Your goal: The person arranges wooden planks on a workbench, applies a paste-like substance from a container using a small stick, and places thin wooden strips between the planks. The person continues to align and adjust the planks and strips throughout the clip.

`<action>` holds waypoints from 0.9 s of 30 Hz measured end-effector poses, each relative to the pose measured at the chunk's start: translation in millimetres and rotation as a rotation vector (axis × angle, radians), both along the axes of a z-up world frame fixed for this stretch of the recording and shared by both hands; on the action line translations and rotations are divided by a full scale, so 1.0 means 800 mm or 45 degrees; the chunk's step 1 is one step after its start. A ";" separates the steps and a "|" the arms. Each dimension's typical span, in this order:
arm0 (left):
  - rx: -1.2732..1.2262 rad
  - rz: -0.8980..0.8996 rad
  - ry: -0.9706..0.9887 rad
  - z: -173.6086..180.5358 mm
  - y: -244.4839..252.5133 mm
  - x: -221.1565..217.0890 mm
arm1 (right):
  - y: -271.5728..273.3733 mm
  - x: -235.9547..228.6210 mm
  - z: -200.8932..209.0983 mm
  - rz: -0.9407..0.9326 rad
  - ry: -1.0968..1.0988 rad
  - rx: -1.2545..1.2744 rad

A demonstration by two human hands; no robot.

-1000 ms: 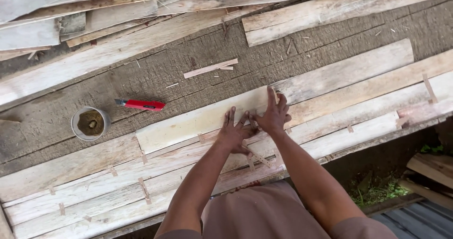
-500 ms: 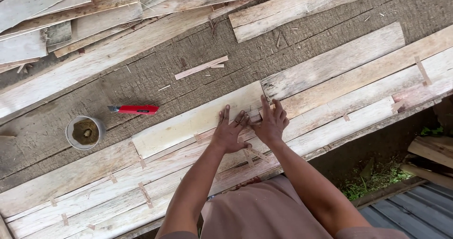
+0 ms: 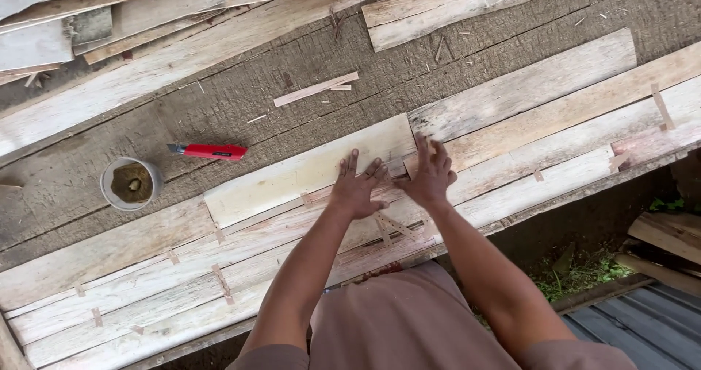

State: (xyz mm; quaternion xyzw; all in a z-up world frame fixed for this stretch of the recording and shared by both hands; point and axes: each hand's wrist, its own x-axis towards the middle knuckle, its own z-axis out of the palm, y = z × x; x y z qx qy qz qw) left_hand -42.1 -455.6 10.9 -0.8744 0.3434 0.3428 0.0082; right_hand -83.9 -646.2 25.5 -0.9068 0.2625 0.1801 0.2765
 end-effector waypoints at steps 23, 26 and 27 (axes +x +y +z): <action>-0.031 -0.076 -0.022 0.040 -0.073 -0.064 | -0.063 -0.098 -0.088 -0.548 -0.492 0.404; -0.001 -0.085 -0.030 0.032 -0.075 -0.063 | -0.065 -0.100 -0.080 -0.557 -0.466 0.395; 0.008 -0.102 -0.056 0.029 -0.075 -0.062 | -0.065 -0.099 -0.072 -0.559 -0.490 0.406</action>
